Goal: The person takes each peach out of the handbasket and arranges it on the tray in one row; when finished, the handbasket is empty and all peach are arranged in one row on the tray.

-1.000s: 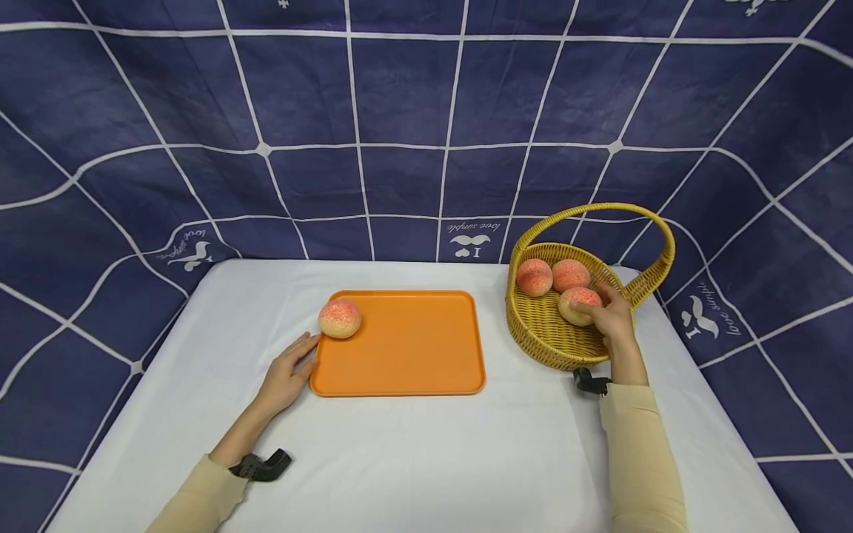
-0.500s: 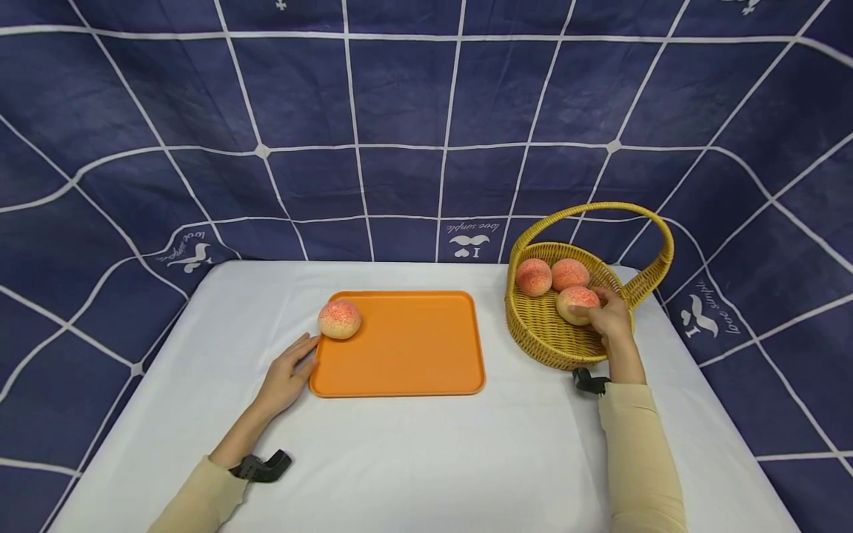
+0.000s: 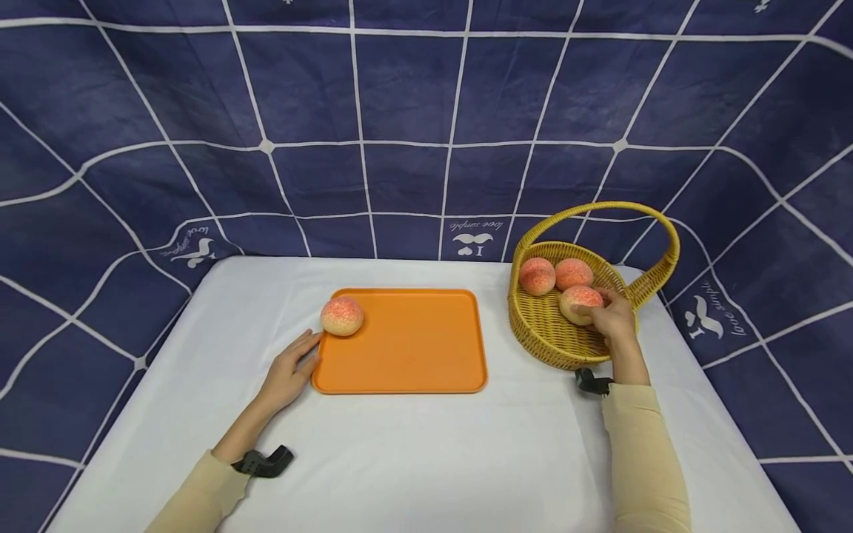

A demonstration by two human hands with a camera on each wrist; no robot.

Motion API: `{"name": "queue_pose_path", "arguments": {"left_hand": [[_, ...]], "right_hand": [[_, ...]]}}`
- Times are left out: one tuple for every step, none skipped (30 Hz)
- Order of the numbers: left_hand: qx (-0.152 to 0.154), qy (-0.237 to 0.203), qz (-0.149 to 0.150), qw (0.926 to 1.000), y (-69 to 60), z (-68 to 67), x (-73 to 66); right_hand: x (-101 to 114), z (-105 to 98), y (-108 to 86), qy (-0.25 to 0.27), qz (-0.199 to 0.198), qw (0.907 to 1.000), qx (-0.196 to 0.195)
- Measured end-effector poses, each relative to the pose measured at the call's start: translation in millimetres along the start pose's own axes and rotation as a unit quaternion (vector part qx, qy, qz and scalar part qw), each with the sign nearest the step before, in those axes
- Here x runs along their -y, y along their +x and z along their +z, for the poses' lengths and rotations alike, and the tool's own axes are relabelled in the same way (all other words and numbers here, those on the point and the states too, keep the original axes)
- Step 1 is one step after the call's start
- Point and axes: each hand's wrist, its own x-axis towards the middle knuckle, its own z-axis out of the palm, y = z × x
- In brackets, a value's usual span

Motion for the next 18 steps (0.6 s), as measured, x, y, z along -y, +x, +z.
{"name": "queue_pose_path", "arguments": {"left_hand": [[-0.001, 0.001, 0.002, 1.0000, -0.1, -0.1, -0.1], [-0.002, 0.003, 0.005, 1.0000, -0.3, -0.2, -0.2], [-0.004, 0.003, 0.007, 1.0000, -0.5, -0.5, -0.6], [-0.004, 0.004, 0.008, 0.9999, -0.2, -0.5, -1.1], [-0.005, 0.005, 0.011, 0.9999, -0.1, -0.5, -1.5], [-0.004, 0.006, 0.011, 0.9999, 0.1, -0.8, -2.1], [-0.003, 0.004, 0.008, 1.0000, 0.2, -1.1, -2.5], [-0.001, 0.004, 0.006, 1.0000, 0.1, -1.4, -2.8], [0.000, 0.002, 0.003, 1.0000, 0.1, -1.7, -2.8], [0.003, 0.001, 0.001, 1.0000, 0.1, -2.0, -2.5], [0.004, -0.001, 0.001, 1.0000, 0.0, -2.1, -2.5], [0.006, -0.003, -0.001, 1.0000, 0.0, -2.3, -2.3], [0.008, -0.006, -0.002, 0.9999, -0.2, -2.5, -2.2], [0.007, -0.008, -0.002, 0.9999, -0.3, -2.6, -2.1], [0.007, -0.009, 0.000, 0.9999, -0.3, -2.5, -2.0], [0.006, -0.010, 0.001, 0.9999, -0.5, -2.5, -2.2], [0.004, -0.011, 0.002, 0.9999, -0.6, -2.1, -2.3], [0.003, -0.012, 0.002, 0.9999, -0.9, -1.8, -2.4]], "right_hand": [[0, 0, -0.4, 0.001, -0.003, 1.0000, 0.001], [1, 0, -0.8, -0.001, -0.008, 1.0000, 0.000], [2, 0, -1.6, -0.003, -0.014, 0.9999, -0.003], [3, -1, -2.7, -0.004, -0.018, 0.9998, -0.005], [4, -1, -3.9, -0.008, -0.021, 0.9997, -0.009], [6, -2, -5.6, -0.012, -0.024, 0.9996, -0.012], [8, -3, -7.7, -0.018, -0.027, 0.9993, -0.016], [9, -4, -10.2, -0.025, -0.031, 0.9990, -0.019], [12, -4, -13.0, -0.030, -0.034, 0.9987, -0.022], [14, -5, -16.2, -0.032, -0.037, 0.9985, -0.024], [16, -7, -19.5, -0.037, -0.040, 0.9981, -0.027], [18, -8, -23.1, -0.037, -0.044, 0.9980, -0.027], [20, -9, -27.0, -0.037, -0.047, 0.9978, -0.028], [22, -10, -30.7, -0.033, -0.051, 0.9978, -0.028], [24, -10, -34.1, -0.029, -0.055, 0.9976, -0.028], [25, -11, -38.0, -0.026, -0.058, 0.9976, -0.028], [27, -11, -41.9, -0.024, -0.061, 0.9975, -0.027], [28, -11, -45.7, -0.020, -0.065, 0.9973, -0.027]]}}
